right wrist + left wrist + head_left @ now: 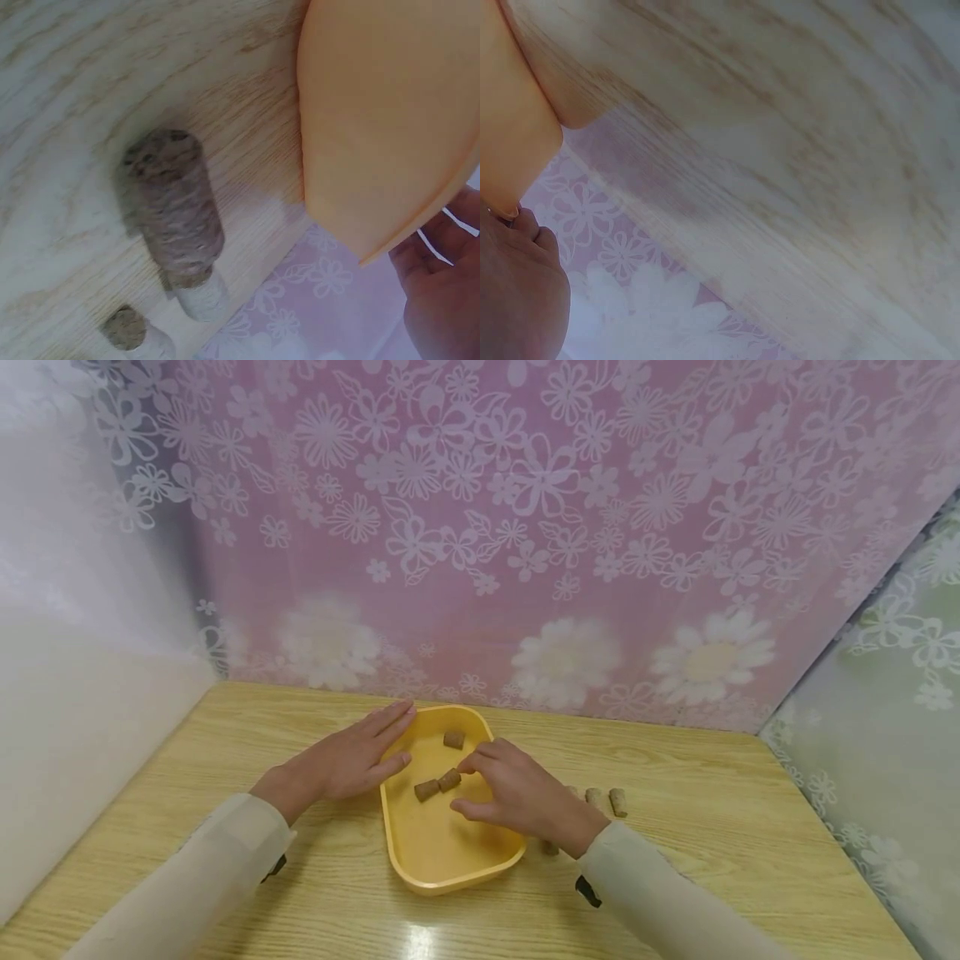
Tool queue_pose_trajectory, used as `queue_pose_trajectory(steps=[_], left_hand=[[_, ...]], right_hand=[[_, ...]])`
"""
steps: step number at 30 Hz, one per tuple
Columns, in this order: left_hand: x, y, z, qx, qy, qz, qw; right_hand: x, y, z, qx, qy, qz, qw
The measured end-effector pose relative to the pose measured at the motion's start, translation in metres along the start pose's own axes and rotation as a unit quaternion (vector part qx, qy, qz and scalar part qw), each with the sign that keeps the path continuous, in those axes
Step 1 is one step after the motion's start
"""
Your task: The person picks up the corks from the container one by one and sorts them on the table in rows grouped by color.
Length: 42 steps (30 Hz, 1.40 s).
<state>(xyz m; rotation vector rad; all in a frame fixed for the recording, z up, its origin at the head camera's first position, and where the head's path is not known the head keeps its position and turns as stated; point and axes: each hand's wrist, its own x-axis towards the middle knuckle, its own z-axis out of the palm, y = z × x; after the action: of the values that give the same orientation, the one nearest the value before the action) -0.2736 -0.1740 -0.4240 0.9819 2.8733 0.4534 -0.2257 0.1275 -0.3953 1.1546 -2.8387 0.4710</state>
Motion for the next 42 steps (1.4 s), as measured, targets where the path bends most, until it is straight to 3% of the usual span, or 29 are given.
queue_pose_trajectory(steps=[9,24,34,42], left_hand=[[0.000,-0.002,0.001,0.000,-0.004,0.000,1.0000],[-0.002,-0.002,0.000,0.008,-0.003,0.001,1.0000],[-0.002,-0.001,0.000,0.005,0.003,0.008,1.0000],[0.000,-0.004,0.001,0.007,0.003,0.013,0.9999]], right_hand=[[0.012,-0.003,0.006,0.006,-0.036,0.017,0.9992],[0.021,-0.011,0.015,-0.083,-0.061,0.014,0.9946],[0.020,-0.012,0.021,-0.089,-0.055,0.007,0.9945],[0.018,-0.013,0.022,-0.098,-0.049,-0.022,0.9937]])
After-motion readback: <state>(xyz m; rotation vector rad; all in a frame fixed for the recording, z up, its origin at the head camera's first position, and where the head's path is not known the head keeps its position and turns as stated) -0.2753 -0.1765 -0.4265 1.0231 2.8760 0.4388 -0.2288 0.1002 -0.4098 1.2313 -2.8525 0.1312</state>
